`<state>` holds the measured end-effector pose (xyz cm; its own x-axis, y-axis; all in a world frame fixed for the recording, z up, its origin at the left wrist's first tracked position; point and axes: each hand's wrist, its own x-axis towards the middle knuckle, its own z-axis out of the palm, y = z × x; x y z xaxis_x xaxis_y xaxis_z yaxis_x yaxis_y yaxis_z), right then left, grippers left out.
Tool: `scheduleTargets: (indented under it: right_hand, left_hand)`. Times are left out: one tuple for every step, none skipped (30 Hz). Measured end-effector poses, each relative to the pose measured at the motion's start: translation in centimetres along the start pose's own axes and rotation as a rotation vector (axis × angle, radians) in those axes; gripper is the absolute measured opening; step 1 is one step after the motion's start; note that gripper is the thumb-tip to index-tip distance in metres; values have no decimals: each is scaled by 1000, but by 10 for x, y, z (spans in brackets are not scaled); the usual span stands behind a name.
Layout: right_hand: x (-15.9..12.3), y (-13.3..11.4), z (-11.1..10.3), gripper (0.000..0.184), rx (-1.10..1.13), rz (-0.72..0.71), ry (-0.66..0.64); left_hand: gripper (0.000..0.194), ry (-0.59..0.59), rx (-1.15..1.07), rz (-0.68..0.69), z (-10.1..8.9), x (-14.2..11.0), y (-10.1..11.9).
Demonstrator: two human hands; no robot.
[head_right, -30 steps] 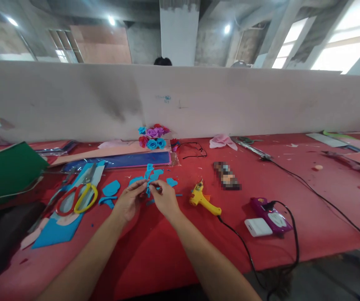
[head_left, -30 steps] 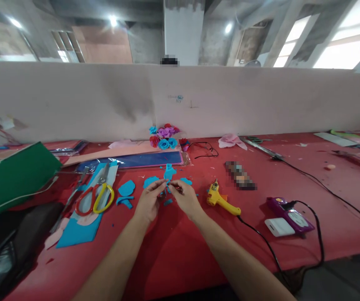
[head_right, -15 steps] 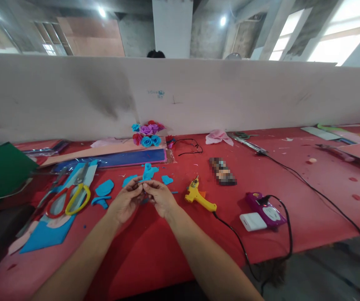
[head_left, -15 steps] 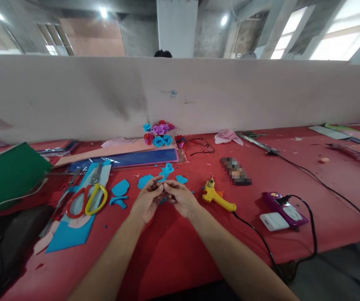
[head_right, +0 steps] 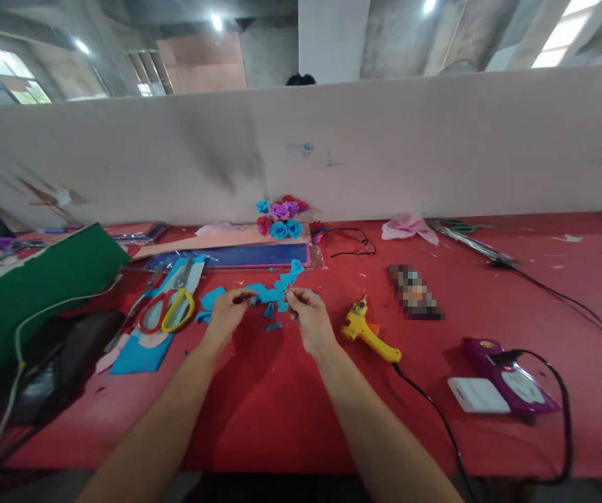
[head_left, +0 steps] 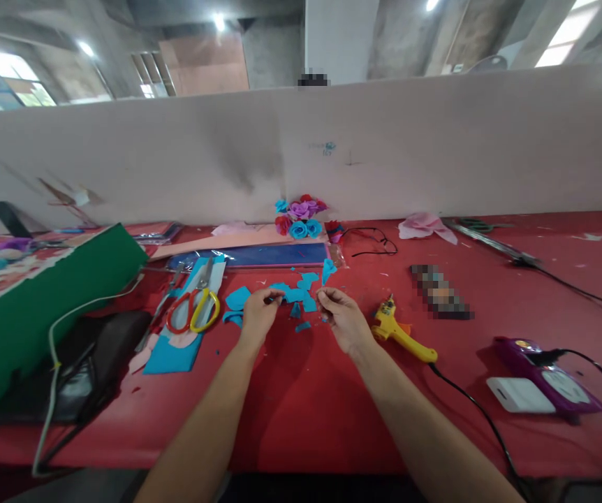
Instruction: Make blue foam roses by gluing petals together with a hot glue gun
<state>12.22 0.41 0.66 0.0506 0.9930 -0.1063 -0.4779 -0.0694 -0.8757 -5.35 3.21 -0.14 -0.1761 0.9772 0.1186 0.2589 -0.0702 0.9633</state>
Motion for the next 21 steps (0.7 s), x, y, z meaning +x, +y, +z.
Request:
scheduleTargets:
  right_hand:
    - [-1, 1, 1, 25, -7, -2, -3]
    - [-2, 2, 1, 25, -16, -7, -5]
    - [-2, 2, 2, 25, -25, -11, -6]
    - [-2, 3, 3, 25, -35, -17, -6]
    - [-2, 3, 4, 25, -46, -21, -8]
    - [-2, 4, 4, 25, -56, -26, -11]
    - [-2, 4, 4, 25, -66, -32, -13]
    - [-1, 5, 5, 25, -75, -36, -15]
    - [-1, 5, 5, 25, -82, -39, -17]
    - [-1, 6, 5, 25, -87, -40, -20]
    - [-2, 6, 6, 24, -91, -39, -22]
    - [-2, 6, 6, 24, -95, -37, -23]
    - [-3, 6, 6, 23, -101, -34, -26]
    - [-3, 6, 7, 22, -110, -31, -29]
    - [-4, 6, 7, 22, -121, -26, -34]
    - [-4, 6, 7, 22, -133, -20, -41]
    - [-4, 6, 8, 23, -145, -13, -53]
    - [-5, 6, 8, 24, -155, -7, -66]
    - [-5, 6, 9, 24, -162, -4, -78]
    - [-6, 6, 10, 25, -168, -3, -90]
    - [-6, 6, 10, 24, -172, -5, -97]
  left_hand:
    - [13, -32, 26, 20, 2, -2, 0]
    - [14, -62, 34, 38, 4, -4, 0]
    - [15, -87, 24, 50, 7, -6, 0]
    - [16, -105, -1, 62, 9, -8, -1]
    - [19, -86, -28, 76, 11, -9, -1]
    - [23, -56, -44, 105, 13, -10, -2]
    - [27, -25, -42, 140, 14, -10, -3]
    - [30, -7, -21, 175, 15, -9, -4]
    - [32, -8, 11, 207, 16, -8, -5]
    - [32, -21, 46, 233, 17, -6, -7]
    - [32, -38, 79, 252, 18, -5, -7]
    - [30, -49, 105, 268, 19, -4, -8]
    - [28, -50, 123, 282, 19, -3, -7]
    - [25, -38, 130, 290, 19, -3, -6]
    - [21, -27, 123, 283, 19, -3, -4]
    - [17, -25, 93, 252, 18, -4, -1]
    - [12, -34, 43, 204, 18, -6, 1]
    - [12, -75, -37, 123, 18, -8, 4]
    - [15, -118, -141, 30, 17, -10, 7]
    - [19, -179, -239, -47, 17, -12, 10]
    - [22, -221, -336, -103, 17, -14, 13]
